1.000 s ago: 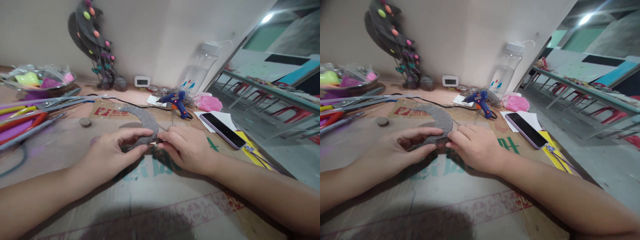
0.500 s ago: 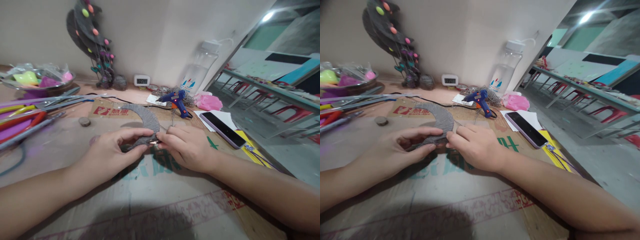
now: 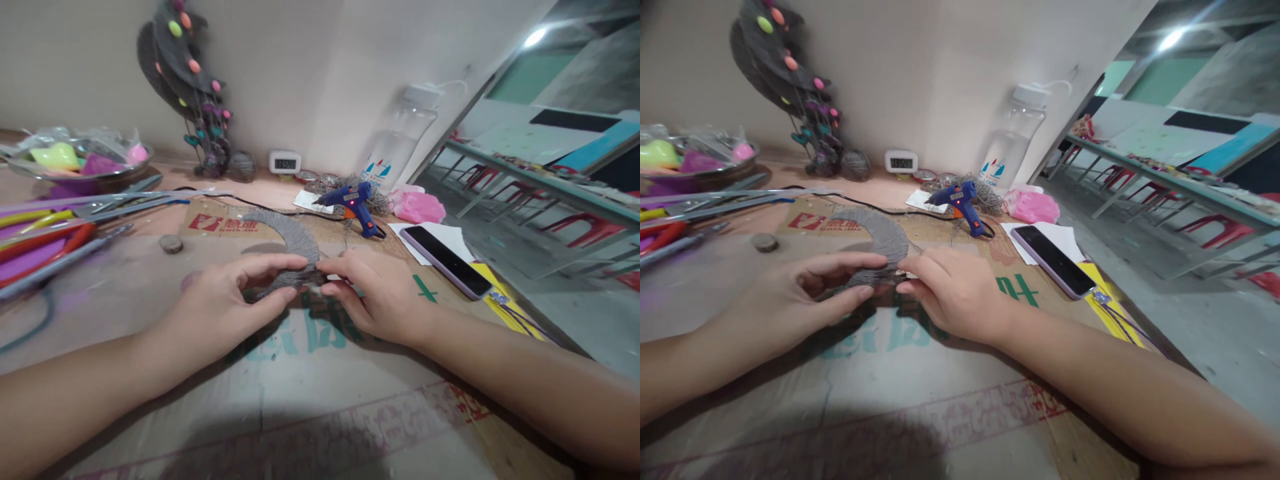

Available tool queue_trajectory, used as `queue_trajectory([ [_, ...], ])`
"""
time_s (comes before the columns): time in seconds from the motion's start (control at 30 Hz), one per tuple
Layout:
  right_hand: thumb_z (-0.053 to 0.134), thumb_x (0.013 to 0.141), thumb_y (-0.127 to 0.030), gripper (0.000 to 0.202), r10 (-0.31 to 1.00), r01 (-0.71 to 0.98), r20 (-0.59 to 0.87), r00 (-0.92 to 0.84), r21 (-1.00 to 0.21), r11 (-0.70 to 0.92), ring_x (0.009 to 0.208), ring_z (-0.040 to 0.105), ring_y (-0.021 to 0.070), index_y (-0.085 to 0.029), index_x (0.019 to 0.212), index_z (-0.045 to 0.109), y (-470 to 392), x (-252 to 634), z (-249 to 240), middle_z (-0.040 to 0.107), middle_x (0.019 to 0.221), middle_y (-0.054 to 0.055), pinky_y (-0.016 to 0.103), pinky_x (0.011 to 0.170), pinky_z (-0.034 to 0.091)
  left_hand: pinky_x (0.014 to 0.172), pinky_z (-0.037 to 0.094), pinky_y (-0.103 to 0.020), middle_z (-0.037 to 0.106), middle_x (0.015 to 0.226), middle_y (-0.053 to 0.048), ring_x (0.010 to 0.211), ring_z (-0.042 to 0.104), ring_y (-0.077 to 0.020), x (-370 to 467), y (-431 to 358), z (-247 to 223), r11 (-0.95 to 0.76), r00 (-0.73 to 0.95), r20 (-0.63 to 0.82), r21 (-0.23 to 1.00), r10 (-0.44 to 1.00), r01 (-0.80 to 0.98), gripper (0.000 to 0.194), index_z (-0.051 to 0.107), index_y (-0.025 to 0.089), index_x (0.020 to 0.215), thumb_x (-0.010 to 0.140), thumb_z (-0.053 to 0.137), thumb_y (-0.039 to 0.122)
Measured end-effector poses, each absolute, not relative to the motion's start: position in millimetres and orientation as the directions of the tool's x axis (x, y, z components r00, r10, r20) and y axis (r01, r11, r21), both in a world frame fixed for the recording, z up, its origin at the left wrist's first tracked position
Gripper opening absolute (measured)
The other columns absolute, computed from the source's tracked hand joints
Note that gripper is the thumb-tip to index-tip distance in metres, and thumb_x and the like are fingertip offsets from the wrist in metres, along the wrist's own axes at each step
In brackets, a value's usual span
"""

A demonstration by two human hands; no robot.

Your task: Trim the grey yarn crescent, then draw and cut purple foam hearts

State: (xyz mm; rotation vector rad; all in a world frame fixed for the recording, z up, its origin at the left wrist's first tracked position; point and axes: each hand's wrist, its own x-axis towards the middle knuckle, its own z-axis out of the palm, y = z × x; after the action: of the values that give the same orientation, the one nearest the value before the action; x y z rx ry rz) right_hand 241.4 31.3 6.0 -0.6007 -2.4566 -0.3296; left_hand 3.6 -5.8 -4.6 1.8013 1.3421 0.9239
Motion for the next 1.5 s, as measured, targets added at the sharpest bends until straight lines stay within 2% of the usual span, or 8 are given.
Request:
queue_trajectory([
  [0.33, 0.042, 0.110, -0.031, 0.037, 0.280, 0.470, 0.586, -0.761, 0.199, 0.860, 0.063, 0.056, 0.0173, -0.011, 0.096, 0.070, 29, 236, 8, 0.067, 0.071, 0.004, 0.029, 0.059, 0.040, 0.086, 0.059, -0.036, 0.080, 0.114, -0.001, 0.094, 0.074, -0.0231, 2, -5, -7, -0.243, 0.241, 0.146, 0.861, 0.959, 0.446, 0.037, 0.077, 0.036, 0.121, 0.089, 0.068, 0.051],
  [0.43, 0.040, 0.111, -0.031, 0.039, 0.283, 0.474, 0.584, -0.761, 0.203, 0.856, 0.064, 0.057, 0.0174, -0.011, 0.095, 0.070, 30, 237, 8, 0.066, 0.071, 0.004, 0.029, 0.060, 0.040, 0.088, 0.059, -0.036, 0.080, 0.118, -0.001, 0.099, 0.075, -0.0232, 1, -5, -10, -0.232, 0.245, 0.137, 0.877, 0.960, 0.421, 0.038, 0.076, 0.036, 0.122, 0.089, 0.069, 0.051],
  [1.03, 0.040, 0.110, -0.028, 0.038, 0.318, 0.474, 0.555, -0.768, 0.159, 0.866, 0.064, 0.055, 0.0163, -0.012, 0.095, 0.071, 30, 238, 9, 0.065, 0.071, 0.004, 0.029, 0.060, 0.038, 0.085, 0.058, -0.035, 0.081, 0.112, 0.001, 0.097, 0.075, -0.0222, 2, -5, -9, -0.234, 0.268, 0.130, 0.885, 0.955, 0.403, 0.034, 0.075, 0.037, 0.121, 0.091, 0.067, 0.049],
  [1.27, 0.045, 0.108, -0.034, 0.029, 0.388, 0.451, 0.611, -0.690, -0.056, 0.891, 0.065, 0.060, 0.0161, -0.013, 0.106, 0.066, 33, 240, 2, 0.071, 0.081, 0.006, 0.028, 0.061, 0.043, 0.081, 0.059, -0.037, 0.081, 0.108, -0.003, 0.090, 0.075, -0.0232, 4, -4, -5, -0.226, 0.251, 0.122, 0.868, 0.960, 0.443, 0.038, 0.076, 0.034, 0.123, 0.089, 0.067, 0.047],
  [1.5, 0.046, 0.108, -0.035, 0.028, 0.400, 0.452, 0.600, -0.693, -0.071, 0.889, 0.070, 0.064, 0.0178, -0.013, 0.110, 0.063, 31, 240, 1, 0.074, 0.091, 0.009, 0.029, 0.063, 0.047, 0.104, 0.055, -0.044, 0.074, 0.133, -0.002, 0.115, 0.071, -0.0275, 0, -6, -7, -0.246, 0.284, 0.136, 0.884, 0.949, 0.399, 0.037, 0.073, 0.037, 0.129, 0.093, 0.064, 0.042],
])
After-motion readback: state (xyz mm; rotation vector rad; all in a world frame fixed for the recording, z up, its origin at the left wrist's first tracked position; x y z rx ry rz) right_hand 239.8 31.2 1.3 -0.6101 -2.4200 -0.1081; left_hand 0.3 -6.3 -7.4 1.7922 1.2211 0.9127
